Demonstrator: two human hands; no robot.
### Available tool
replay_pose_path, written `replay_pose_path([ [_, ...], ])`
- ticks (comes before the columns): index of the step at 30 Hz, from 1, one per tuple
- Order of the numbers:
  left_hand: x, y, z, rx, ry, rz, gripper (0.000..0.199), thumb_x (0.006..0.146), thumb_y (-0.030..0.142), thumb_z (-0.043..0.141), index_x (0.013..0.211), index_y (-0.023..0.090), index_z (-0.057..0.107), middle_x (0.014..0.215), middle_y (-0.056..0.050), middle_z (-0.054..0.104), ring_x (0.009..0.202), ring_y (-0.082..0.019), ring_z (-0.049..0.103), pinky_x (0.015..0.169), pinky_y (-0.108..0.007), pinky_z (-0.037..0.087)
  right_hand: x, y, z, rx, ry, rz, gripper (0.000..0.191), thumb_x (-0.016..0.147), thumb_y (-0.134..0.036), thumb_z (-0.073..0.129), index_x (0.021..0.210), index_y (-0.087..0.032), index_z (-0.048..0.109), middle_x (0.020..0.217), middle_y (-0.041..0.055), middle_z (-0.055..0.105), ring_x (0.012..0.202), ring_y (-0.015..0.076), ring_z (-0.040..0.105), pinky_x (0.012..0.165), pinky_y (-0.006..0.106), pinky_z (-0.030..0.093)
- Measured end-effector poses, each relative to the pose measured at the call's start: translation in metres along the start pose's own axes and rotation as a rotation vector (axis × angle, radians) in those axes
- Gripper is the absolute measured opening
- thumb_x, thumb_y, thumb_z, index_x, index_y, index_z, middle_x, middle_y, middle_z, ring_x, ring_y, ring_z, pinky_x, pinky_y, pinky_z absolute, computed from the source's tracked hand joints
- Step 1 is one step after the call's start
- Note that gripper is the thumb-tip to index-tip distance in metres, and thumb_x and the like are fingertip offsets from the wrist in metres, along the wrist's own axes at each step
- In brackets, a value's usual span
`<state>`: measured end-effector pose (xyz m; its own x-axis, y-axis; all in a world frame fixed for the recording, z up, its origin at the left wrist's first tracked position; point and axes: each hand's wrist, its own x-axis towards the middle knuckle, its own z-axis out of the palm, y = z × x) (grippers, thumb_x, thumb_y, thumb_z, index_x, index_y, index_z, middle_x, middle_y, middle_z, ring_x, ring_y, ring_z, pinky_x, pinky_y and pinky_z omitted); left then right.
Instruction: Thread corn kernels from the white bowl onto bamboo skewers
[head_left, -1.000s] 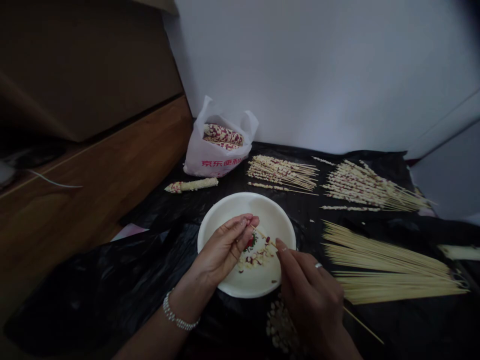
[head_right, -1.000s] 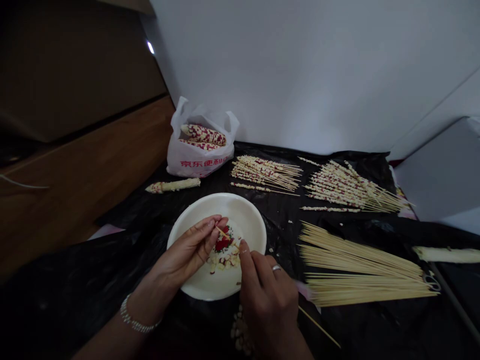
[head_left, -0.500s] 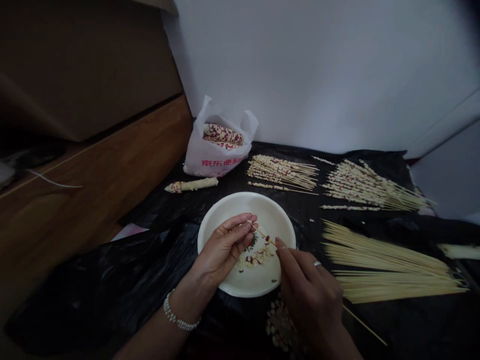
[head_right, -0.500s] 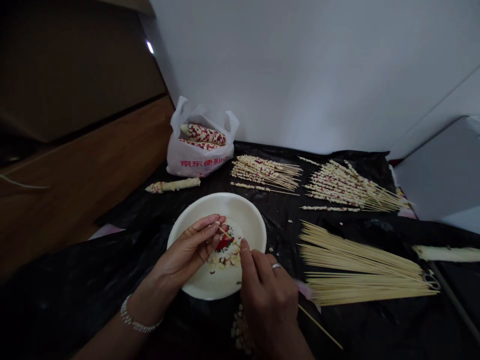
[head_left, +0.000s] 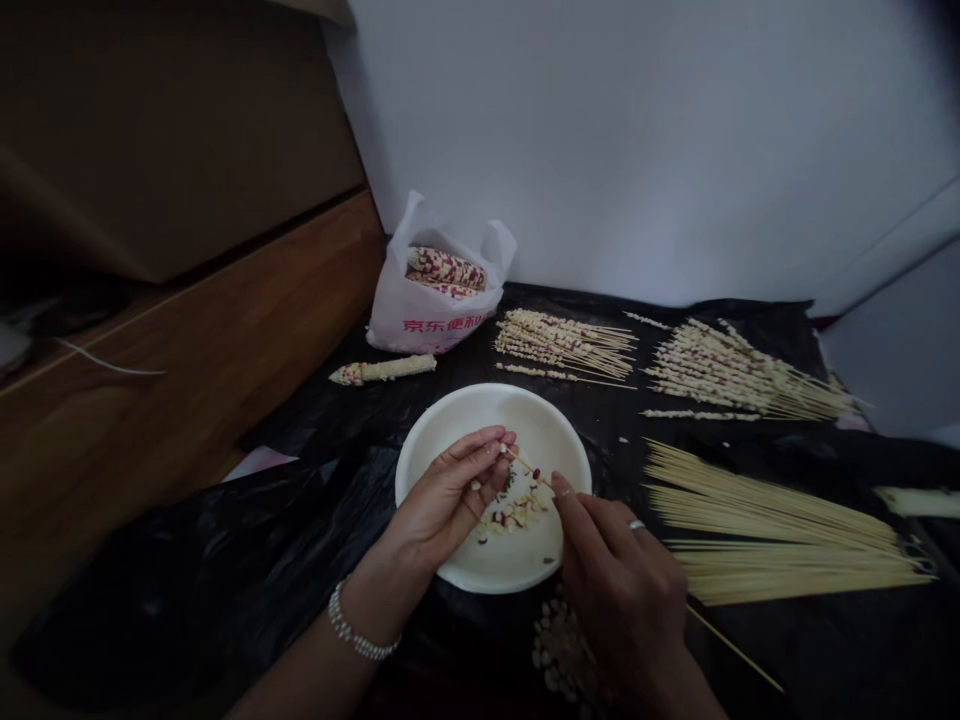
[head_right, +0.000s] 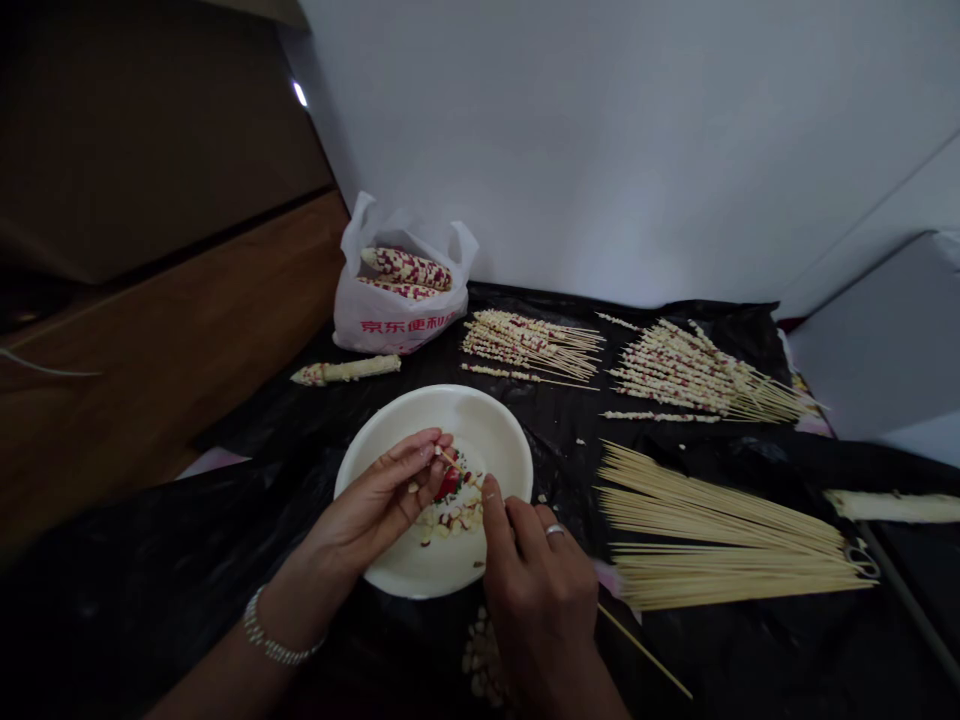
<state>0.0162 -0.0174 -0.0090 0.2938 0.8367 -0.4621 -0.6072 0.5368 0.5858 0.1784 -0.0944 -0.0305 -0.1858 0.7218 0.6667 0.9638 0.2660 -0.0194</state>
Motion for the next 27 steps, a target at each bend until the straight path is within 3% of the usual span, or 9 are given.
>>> replay_pose_path([
  [13, -0.0014, 0.001, 0.0044, -0.075, 0.06, 0.018, 0.024, 0.069, -0.004, 0.067, 0.087, 0.012, 0.069, 0.093, -0.006, 0.071, 0.085, -0.013, 0.068, 0.075, -0.017, 0.055, -0.0004, -0.0011, -0.0007, 0.029, 0.002, 0.004, 0.035, 0.083, -0.01, 0.055, 0.117, -0.015, 0.06, 0.087, 0.0037, 0.069, 0.068, 0.0104, 0.056, 0.062, 0.024, 0.039],
  [27, -0.0015, 0.0005, 0.0028, -0.114, 0.019, 0.007, 0.014, 0.072, 0.002, 0.068, 0.082, 0.011, 0.069, 0.088, -0.007, 0.072, 0.082, -0.014, 0.069, 0.074, -0.019, 0.056, -0.0009, -0.0013, 0.0017, 0.056, 0.012, 0.007, 0.037, 0.083, -0.008, 0.054, 0.119, -0.015, 0.059, 0.085, 0.0033, 0.068, 0.068, 0.01, 0.056, 0.063, 0.024, 0.039],
])
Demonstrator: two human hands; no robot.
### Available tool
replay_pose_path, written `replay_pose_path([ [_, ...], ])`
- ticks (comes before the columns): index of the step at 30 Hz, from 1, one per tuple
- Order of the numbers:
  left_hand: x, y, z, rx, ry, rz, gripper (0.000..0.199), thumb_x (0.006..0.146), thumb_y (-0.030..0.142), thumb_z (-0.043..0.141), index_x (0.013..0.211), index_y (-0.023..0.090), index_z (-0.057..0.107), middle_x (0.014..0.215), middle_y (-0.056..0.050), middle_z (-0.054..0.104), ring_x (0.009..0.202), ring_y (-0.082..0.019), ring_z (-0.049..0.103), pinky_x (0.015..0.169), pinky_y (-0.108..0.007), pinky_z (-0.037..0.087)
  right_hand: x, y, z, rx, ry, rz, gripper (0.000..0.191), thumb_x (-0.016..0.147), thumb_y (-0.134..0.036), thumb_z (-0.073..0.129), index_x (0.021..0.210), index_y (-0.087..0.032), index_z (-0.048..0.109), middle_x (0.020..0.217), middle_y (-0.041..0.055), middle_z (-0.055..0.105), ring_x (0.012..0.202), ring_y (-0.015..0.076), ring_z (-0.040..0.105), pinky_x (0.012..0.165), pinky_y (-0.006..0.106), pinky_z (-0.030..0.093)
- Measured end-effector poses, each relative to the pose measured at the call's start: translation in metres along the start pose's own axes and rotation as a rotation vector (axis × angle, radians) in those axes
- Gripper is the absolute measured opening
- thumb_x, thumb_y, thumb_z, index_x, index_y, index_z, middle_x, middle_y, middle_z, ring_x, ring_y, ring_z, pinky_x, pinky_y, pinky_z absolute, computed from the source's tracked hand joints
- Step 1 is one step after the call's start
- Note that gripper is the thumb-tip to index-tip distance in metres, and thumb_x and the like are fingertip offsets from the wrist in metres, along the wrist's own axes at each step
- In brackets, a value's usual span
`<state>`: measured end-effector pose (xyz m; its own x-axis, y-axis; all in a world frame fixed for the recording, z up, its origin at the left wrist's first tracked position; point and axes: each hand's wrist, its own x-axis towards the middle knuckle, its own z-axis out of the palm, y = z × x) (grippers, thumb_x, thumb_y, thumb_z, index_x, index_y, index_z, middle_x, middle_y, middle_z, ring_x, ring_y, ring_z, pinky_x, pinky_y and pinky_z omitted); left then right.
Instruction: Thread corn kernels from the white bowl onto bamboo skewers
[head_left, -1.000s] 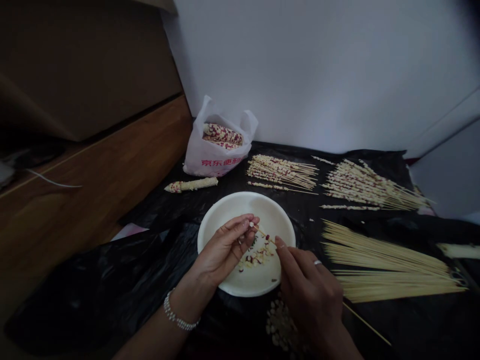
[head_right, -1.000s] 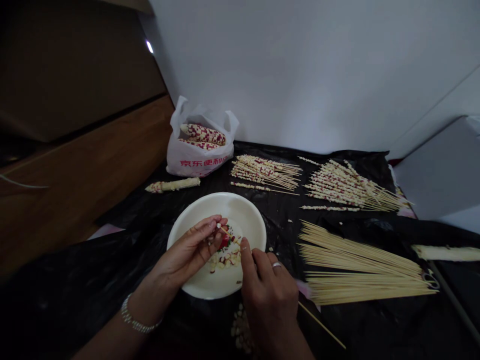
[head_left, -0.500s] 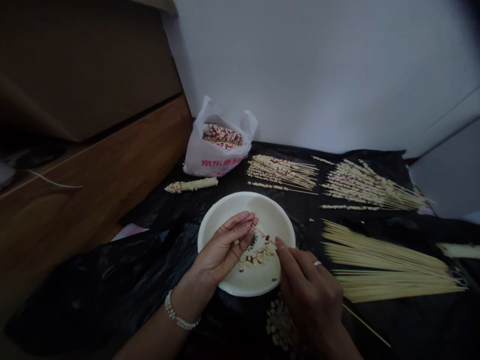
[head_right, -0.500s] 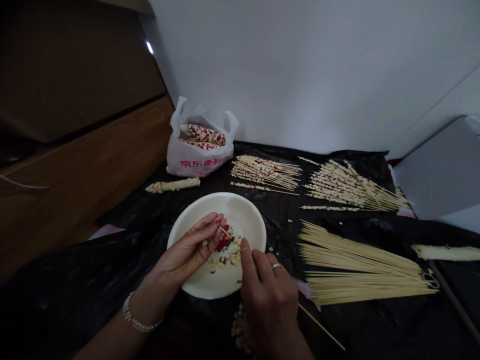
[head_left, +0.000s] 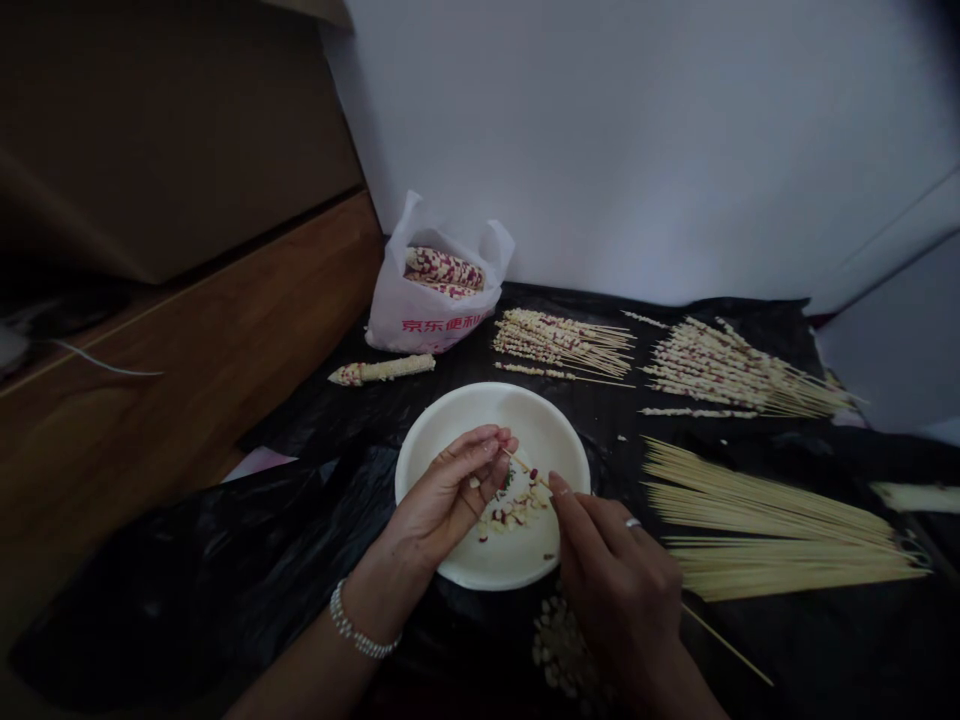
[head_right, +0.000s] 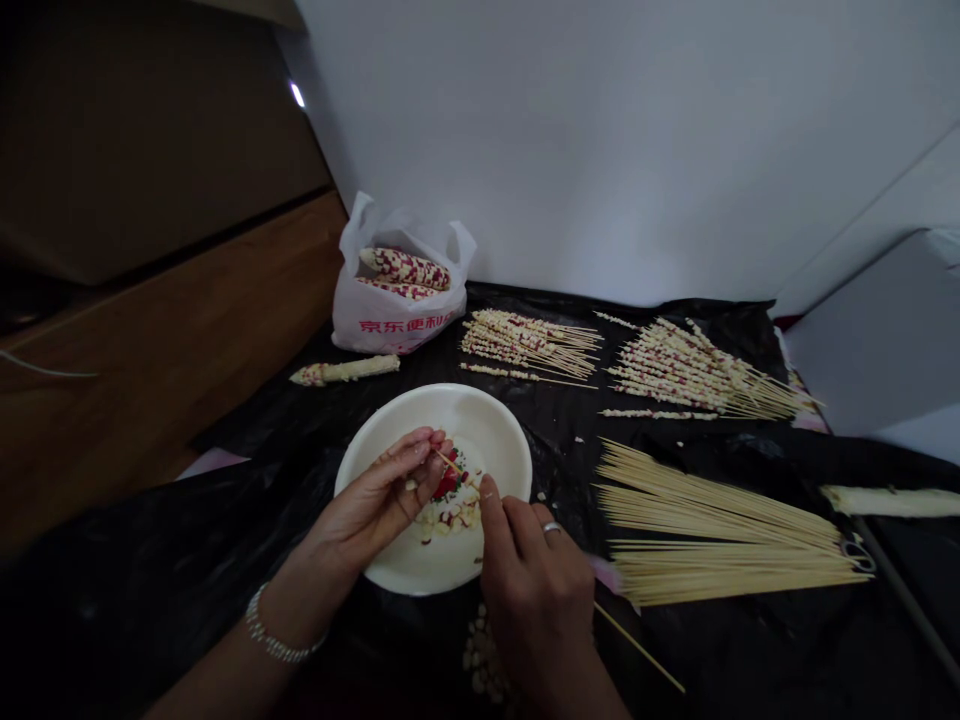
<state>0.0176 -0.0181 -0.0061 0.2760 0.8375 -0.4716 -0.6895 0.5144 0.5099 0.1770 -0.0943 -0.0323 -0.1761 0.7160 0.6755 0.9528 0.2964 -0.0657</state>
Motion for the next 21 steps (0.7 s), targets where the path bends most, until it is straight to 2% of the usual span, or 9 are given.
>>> replay_pose_path([
  [11, 0.0011, 0.0005, 0.0004, 0.0, 0.056, -0.033, 0.016, 0.072, 0.001, 0.067, 0.083, 0.012, 0.068, 0.088, -0.007, 0.071, 0.08, -0.012, 0.068, 0.071, -0.017, 0.056, 0.0008, -0.0005, -0.0007, -0.005, 0.0, 0.002, 0.036, 0.083, -0.01, 0.054, 0.118, -0.015, 0.06, 0.085, 0.0035, 0.068, 0.066, 0.0095, 0.056, 0.062, 0.024, 0.04],
  [21, 0.0016, -0.0009, -0.002, 0.05, 0.019, -0.003, 0.015, 0.072, 0.003, 0.069, 0.083, 0.013, 0.068, 0.087, -0.007, 0.072, 0.079, -0.012, 0.069, 0.072, -0.017, 0.056, -0.0012, -0.0009, -0.0018, -0.023, -0.008, 0.008, 0.037, 0.083, -0.008, 0.052, 0.118, -0.015, 0.06, 0.086, 0.0042, 0.068, 0.065, 0.0099, 0.056, 0.059, 0.025, 0.04],
])
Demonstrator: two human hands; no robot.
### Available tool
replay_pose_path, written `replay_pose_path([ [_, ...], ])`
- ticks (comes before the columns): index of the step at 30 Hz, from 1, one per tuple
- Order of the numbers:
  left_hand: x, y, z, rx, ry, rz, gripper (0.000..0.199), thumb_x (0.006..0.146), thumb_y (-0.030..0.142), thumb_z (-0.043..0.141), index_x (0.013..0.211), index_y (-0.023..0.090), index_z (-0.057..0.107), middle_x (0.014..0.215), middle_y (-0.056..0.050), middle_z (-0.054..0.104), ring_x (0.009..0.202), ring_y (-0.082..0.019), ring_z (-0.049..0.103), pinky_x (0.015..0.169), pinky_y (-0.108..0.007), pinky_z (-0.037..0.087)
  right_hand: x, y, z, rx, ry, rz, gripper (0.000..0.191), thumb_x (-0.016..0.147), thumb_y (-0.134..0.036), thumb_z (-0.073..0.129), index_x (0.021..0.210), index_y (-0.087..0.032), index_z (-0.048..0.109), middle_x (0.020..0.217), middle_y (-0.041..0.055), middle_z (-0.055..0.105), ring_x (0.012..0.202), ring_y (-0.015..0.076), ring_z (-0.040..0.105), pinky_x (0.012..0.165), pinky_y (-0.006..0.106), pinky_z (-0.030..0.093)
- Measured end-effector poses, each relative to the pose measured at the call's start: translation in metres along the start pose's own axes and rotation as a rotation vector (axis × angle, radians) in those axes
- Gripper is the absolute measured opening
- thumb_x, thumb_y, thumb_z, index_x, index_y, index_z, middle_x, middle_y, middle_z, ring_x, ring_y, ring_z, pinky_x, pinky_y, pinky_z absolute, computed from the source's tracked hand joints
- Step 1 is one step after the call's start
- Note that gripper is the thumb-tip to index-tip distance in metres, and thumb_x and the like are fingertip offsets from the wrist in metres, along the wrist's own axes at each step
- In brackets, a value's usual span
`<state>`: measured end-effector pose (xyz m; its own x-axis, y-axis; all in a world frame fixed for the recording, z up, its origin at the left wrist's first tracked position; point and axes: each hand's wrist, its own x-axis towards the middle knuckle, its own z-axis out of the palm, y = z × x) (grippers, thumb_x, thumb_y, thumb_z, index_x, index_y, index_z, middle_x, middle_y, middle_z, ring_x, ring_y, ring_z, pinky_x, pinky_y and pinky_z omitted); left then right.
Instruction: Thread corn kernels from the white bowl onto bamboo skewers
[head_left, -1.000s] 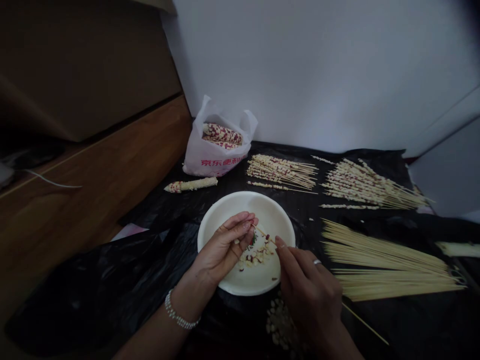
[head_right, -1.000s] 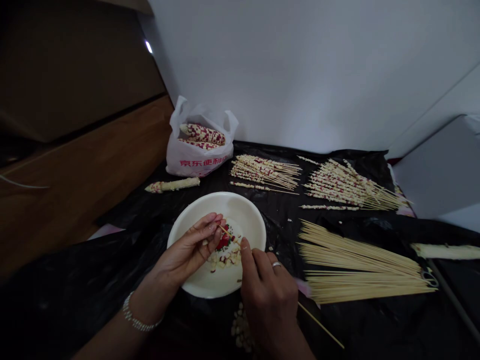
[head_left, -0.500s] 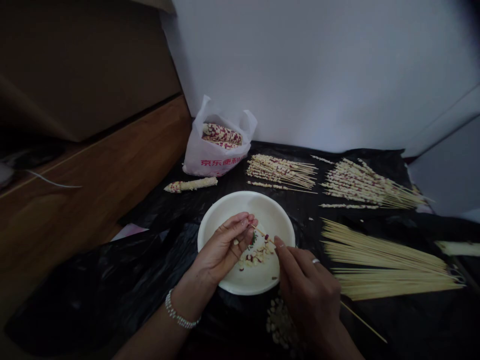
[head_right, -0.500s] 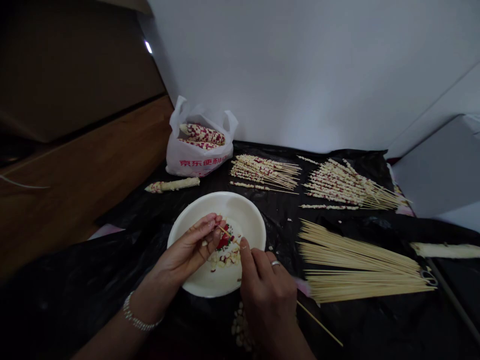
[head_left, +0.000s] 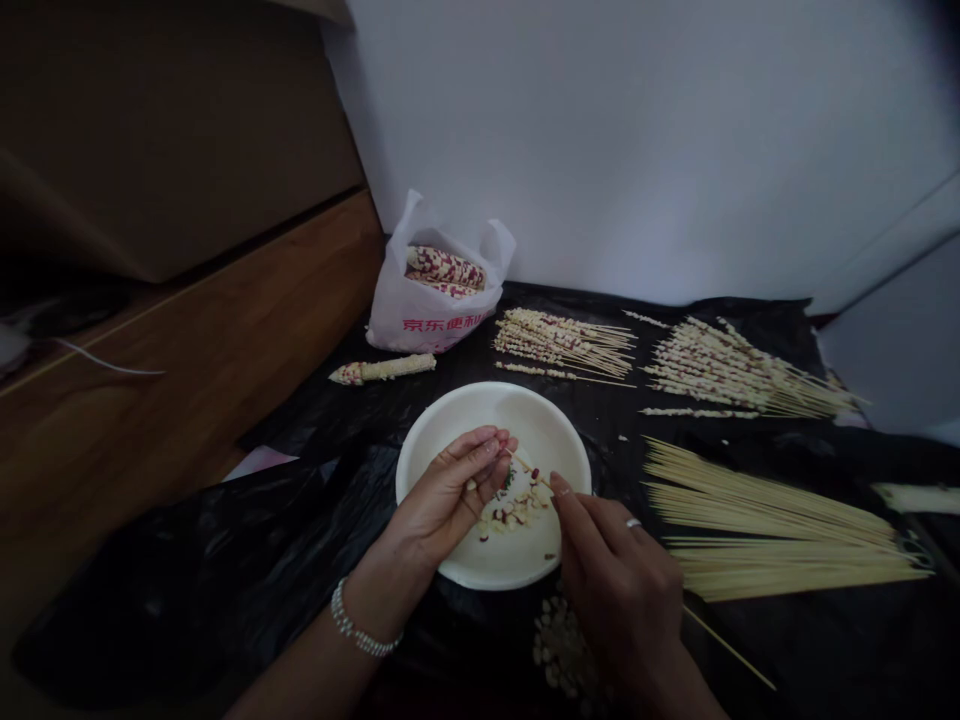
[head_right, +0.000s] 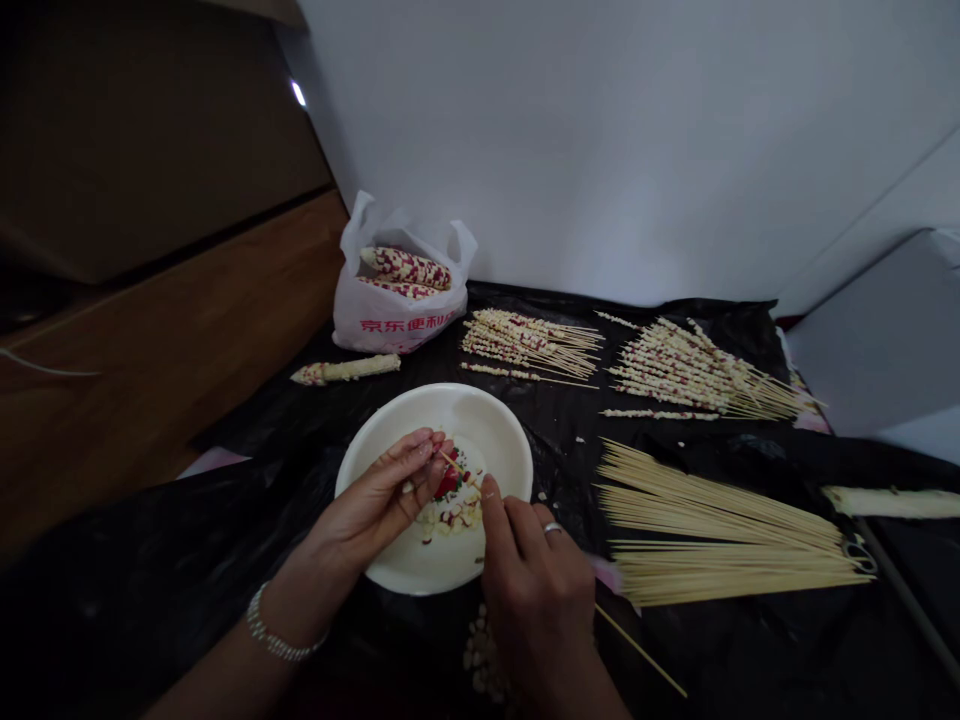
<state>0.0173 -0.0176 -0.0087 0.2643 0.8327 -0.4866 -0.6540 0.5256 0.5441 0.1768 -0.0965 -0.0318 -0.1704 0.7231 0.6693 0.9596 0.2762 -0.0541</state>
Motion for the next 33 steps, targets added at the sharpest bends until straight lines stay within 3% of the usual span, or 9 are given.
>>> replay_pose_path([
  [14, -0.0029, -0.0023, 0.0001, 0.134, -0.031, 0.06, 0.016, 0.072, 0.011, 0.071, 0.088, 0.013, 0.07, 0.089, -0.006, 0.071, 0.081, -0.012, 0.067, 0.077, -0.021, 0.054, -0.0007, -0.0035, 0.0013, 0.055, -0.003, 0.013, 0.037, 0.083, -0.007, 0.053, 0.119, -0.015, 0.059, 0.087, 0.0043, 0.068, 0.069, 0.01, 0.057, 0.061, 0.023, 0.04],
  [21, -0.004, -0.0021, 0.0018, 0.192, -0.061, 0.066, 0.013, 0.072, 0.016, 0.072, 0.084, 0.011, 0.071, 0.072, -0.004, 0.067, 0.067, -0.008, 0.062, 0.067, -0.016, 0.051, -0.0007, -0.0027, 0.0012, 0.07, 0.029, 0.017, 0.04, 0.082, -0.007, 0.055, 0.121, -0.015, 0.058, 0.089, 0.0054, 0.068, 0.071, 0.0105, 0.059, 0.063, 0.023, 0.042],
  [33, -0.0039, -0.0063, -0.0008, 0.303, -0.099, 0.101, 0.015, 0.072, 0.023, 0.073, 0.084, 0.014, 0.073, 0.075, -0.003, 0.069, 0.071, -0.008, 0.062, 0.075, -0.02, 0.049, -0.0031, -0.0028, 0.0033, 0.086, 0.042, 0.022, 0.04, 0.082, -0.008, 0.056, 0.122, -0.014, 0.057, 0.089, 0.0055, 0.068, 0.074, 0.0111, 0.06, 0.066, 0.023, 0.043],
])
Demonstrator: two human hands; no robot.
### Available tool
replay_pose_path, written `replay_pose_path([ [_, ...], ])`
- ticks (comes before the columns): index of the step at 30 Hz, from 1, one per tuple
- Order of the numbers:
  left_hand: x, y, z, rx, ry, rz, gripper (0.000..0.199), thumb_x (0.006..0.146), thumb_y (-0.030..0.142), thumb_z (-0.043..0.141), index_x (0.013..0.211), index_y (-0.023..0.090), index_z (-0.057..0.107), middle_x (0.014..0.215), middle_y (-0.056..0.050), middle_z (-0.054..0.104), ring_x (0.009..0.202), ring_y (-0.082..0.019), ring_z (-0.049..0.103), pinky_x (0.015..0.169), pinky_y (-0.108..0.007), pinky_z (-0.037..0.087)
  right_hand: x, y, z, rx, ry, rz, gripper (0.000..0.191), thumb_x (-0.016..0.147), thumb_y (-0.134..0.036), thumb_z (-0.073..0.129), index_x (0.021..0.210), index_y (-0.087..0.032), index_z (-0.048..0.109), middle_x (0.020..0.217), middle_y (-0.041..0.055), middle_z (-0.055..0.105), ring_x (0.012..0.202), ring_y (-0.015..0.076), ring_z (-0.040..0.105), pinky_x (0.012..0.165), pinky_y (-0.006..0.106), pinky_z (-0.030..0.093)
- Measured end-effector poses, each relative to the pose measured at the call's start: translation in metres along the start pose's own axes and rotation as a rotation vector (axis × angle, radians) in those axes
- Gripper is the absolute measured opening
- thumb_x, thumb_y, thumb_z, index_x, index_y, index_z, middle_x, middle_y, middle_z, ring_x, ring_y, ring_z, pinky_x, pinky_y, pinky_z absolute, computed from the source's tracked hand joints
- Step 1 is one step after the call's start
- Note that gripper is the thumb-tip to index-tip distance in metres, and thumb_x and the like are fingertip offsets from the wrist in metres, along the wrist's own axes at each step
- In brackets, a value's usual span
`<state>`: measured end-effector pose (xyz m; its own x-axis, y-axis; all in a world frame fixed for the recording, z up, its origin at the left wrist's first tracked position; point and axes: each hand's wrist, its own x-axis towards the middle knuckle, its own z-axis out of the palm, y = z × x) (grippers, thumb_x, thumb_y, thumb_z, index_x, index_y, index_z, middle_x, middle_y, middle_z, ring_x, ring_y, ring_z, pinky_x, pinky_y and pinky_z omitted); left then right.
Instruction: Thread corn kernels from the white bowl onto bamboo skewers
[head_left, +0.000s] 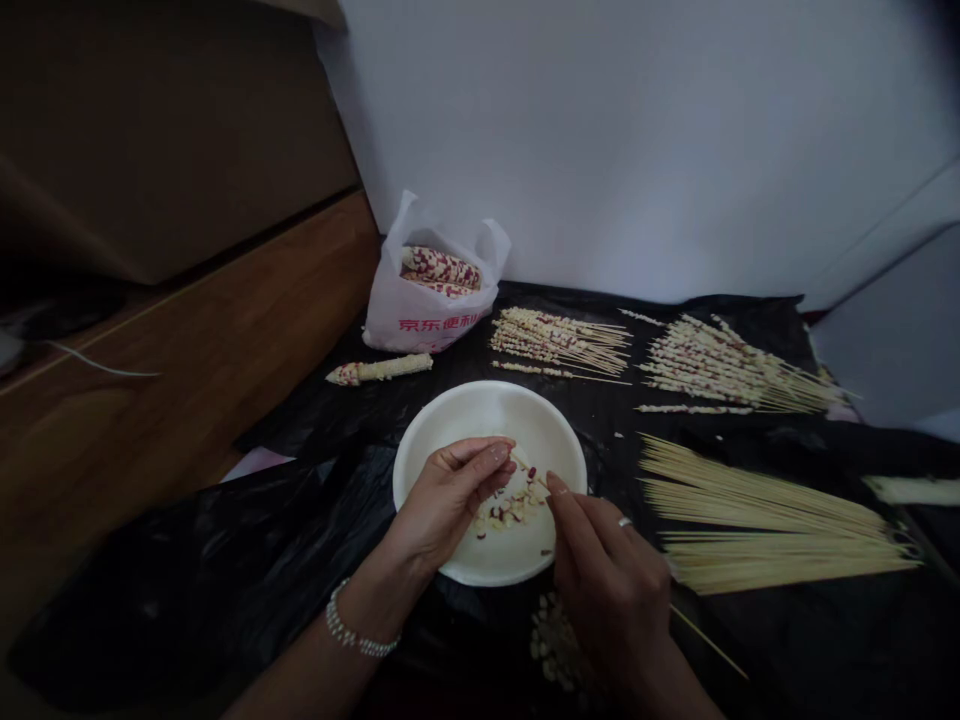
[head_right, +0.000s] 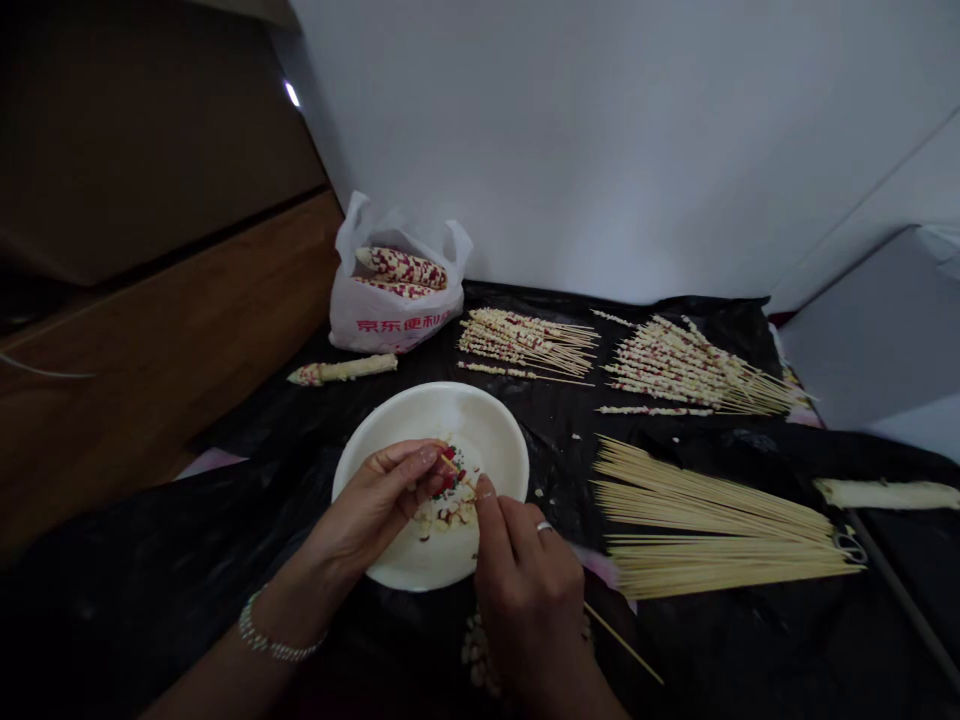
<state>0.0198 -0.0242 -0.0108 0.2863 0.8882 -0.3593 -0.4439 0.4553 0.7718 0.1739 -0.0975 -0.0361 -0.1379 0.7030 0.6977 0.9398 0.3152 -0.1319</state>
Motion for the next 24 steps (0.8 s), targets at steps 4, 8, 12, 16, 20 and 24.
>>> replay_pose_path([
  [4, 0.0, -0.0009, -0.0023, 0.023, -0.017, -0.008, 0.015, 0.072, 0.024, 0.073, 0.085, 0.015, 0.073, 0.078, -0.003, 0.07, 0.075, -0.009, 0.062, 0.078, -0.021, 0.048, -0.0003, 0.0002, 0.0006, 0.003, 0.005, 0.0, 0.041, 0.082, -0.008, 0.056, 0.122, -0.014, 0.056, 0.089, 0.0052, 0.068, 0.072, 0.0113, 0.059, 0.064, 0.023, 0.043],
  [8, 0.0, -0.0002, -0.0014, 0.039, -0.023, -0.014, 0.015, 0.072, 0.024, 0.073, 0.083, 0.015, 0.073, 0.078, -0.004, 0.07, 0.074, -0.01, 0.062, 0.077, -0.021, 0.048, 0.0, 0.0001, 0.0002, 0.0, 0.012, -0.011, 0.041, 0.081, -0.007, 0.056, 0.121, -0.013, 0.057, 0.088, 0.0055, 0.069, 0.072, 0.0115, 0.06, 0.067, 0.023, 0.045],
  [12, -0.001, 0.0014, 0.002, 0.055, -0.024, -0.017, 0.014, 0.071, 0.023, 0.074, 0.081, 0.014, 0.074, 0.077, -0.004, 0.07, 0.074, -0.01, 0.062, 0.075, -0.021, 0.049, 0.0003, -0.0006, -0.0001, 0.009, 0.012, 0.002, 0.04, 0.081, -0.007, 0.056, 0.121, -0.014, 0.057, 0.089, 0.0055, 0.069, 0.072, 0.0112, 0.06, 0.067, 0.023, 0.045],
  [16, -0.0029, 0.0013, 0.0046, 0.085, -0.05, -0.059, 0.01, 0.068, 0.021, 0.076, 0.076, 0.015, 0.074, 0.078, -0.003, 0.071, 0.074, -0.01, 0.063, 0.076, -0.021, 0.048, 0.0001, -0.0008, -0.0004, 0.022, 0.007, 0.0, 0.039, 0.082, -0.007, 0.054, 0.121, -0.014, 0.057, 0.089, 0.0056, 0.069, 0.073, 0.0113, 0.06, 0.067, 0.022, 0.045],
  [20, -0.0043, -0.001, 0.0044, 0.141, -0.079, -0.077, 0.011, 0.069, 0.022, 0.075, 0.078, 0.015, 0.074, 0.079, -0.004, 0.071, 0.073, -0.01, 0.063, 0.076, -0.021, 0.048, 0.0012, -0.0021, -0.0013, 0.02, 0.007, -0.002, 0.035, 0.082, -0.007, 0.055, 0.117, -0.012, 0.059, 0.088, 0.0052, 0.069, 0.071, 0.0107, 0.06, 0.066, 0.022, 0.044],
  [24, -0.0042, -0.0024, 0.0033, 0.116, -0.112, -0.073, 0.009, 0.07, 0.019, 0.073, 0.077, 0.013, 0.073, 0.079, -0.004, 0.07, 0.073, -0.01, 0.063, 0.076, -0.021, 0.048, 0.0033, -0.0031, -0.0025, 0.023, 0.019, 0.006, 0.034, 0.081, -0.006, 0.057, 0.114, -0.011, 0.06, 0.086, 0.0049, 0.069, 0.07, 0.011, 0.06, 0.065, 0.023, 0.044],
])
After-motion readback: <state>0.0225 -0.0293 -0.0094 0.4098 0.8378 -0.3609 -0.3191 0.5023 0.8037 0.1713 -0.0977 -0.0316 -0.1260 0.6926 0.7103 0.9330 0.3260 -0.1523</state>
